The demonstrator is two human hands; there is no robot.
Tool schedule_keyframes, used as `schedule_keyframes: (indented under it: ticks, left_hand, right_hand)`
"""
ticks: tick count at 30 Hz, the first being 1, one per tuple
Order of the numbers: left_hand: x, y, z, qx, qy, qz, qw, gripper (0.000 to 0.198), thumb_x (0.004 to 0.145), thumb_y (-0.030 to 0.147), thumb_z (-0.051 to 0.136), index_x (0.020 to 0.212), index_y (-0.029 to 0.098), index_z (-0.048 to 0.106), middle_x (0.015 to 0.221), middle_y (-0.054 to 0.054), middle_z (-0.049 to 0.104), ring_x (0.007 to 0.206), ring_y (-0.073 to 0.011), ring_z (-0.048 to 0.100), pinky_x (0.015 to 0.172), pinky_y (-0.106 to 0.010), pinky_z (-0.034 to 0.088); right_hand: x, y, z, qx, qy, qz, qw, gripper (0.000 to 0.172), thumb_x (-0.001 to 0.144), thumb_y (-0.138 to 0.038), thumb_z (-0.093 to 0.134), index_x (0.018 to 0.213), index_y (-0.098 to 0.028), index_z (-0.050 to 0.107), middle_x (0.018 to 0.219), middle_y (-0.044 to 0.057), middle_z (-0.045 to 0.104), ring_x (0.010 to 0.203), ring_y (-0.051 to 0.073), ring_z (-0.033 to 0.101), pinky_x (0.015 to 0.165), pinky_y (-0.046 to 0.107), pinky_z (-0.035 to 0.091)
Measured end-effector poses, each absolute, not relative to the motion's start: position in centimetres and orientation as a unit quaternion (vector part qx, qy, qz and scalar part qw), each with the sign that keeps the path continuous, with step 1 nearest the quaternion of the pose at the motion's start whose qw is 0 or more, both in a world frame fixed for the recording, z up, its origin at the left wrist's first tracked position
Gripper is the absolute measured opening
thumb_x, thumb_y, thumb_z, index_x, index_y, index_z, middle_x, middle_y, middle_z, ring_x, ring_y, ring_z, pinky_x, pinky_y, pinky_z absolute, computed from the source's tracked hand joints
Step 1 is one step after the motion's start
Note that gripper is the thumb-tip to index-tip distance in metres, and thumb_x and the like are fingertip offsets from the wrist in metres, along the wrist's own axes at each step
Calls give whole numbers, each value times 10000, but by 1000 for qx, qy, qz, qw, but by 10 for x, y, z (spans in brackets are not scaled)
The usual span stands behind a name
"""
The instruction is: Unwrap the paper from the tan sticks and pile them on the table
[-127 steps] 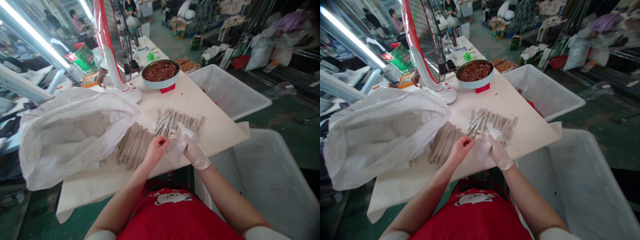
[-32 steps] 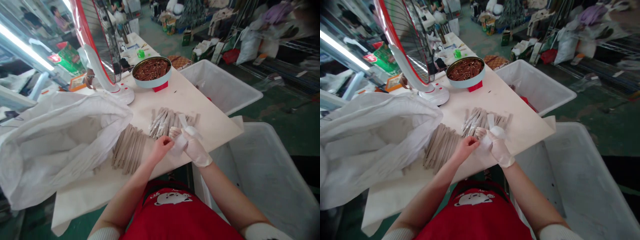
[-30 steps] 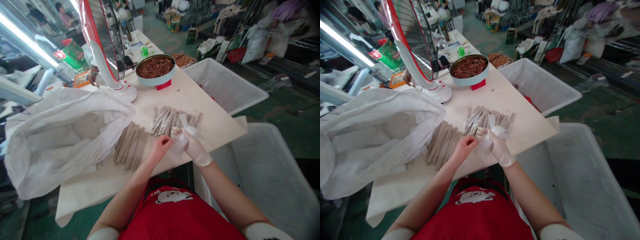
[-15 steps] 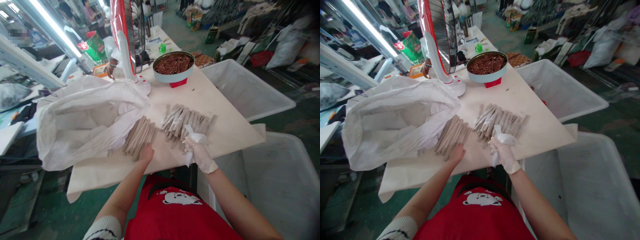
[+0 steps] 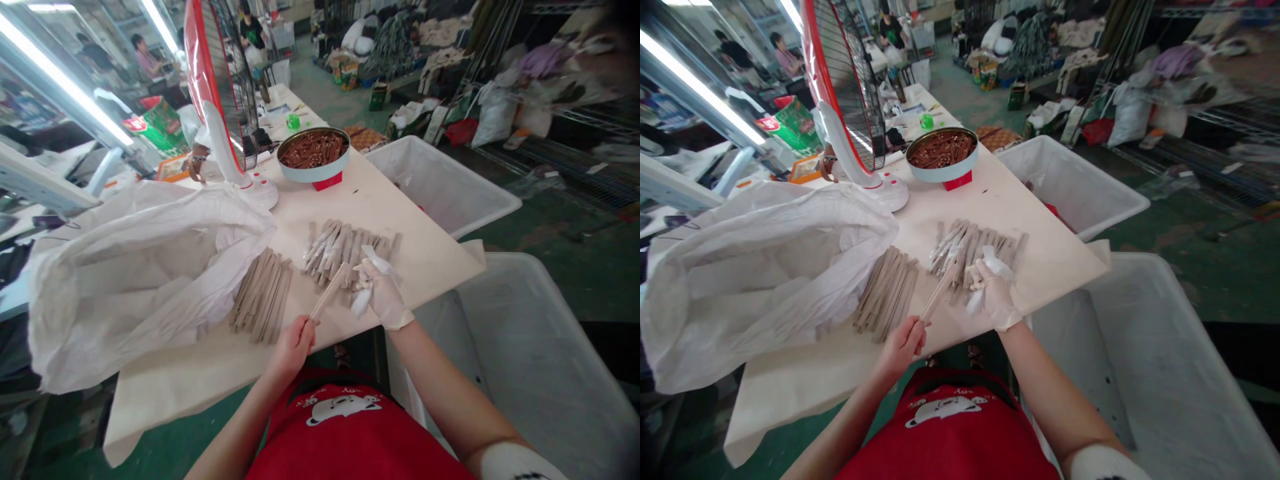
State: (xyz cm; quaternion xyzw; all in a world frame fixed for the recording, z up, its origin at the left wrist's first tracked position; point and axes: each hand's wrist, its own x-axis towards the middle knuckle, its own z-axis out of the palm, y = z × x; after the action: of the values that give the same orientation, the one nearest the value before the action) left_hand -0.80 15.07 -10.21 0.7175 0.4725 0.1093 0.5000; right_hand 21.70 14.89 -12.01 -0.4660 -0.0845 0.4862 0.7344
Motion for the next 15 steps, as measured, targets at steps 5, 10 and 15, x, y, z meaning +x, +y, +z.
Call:
schedule_keyframes:
  ticks: [5,10,15]
  left_hand:
    - [6,134,-74,724,464,76,505,353,898,447,347,839,173,562,538,58,453,482,-92,437,488,-207,330]
    - [7,142,-71,663,470,55,579,370,868,470,364,864,156,559,523,73,434,406,-71,383,418,-202,274]
    - [24,157,-61,639,454,81,616,348,844,467,389,849,154,541,508,81,438,378,-53,358,395,-187,260]
  right_hand:
    - [218,157,-113,-485,-74,448,748,329,644,-482,722,646,-199,553,486,-70,481,385,58,399,371,207,337]
    - [225,152,-110,-523,-127,402,741,344,611,-472,747,771,-203,606,595,-40,586,520,109,533,467,237,432]
    - [206,139,-106,-516,-191,471,689,369,588,-482,757,771,-187,631,613,-11,621,575,144,555,542,285,472]
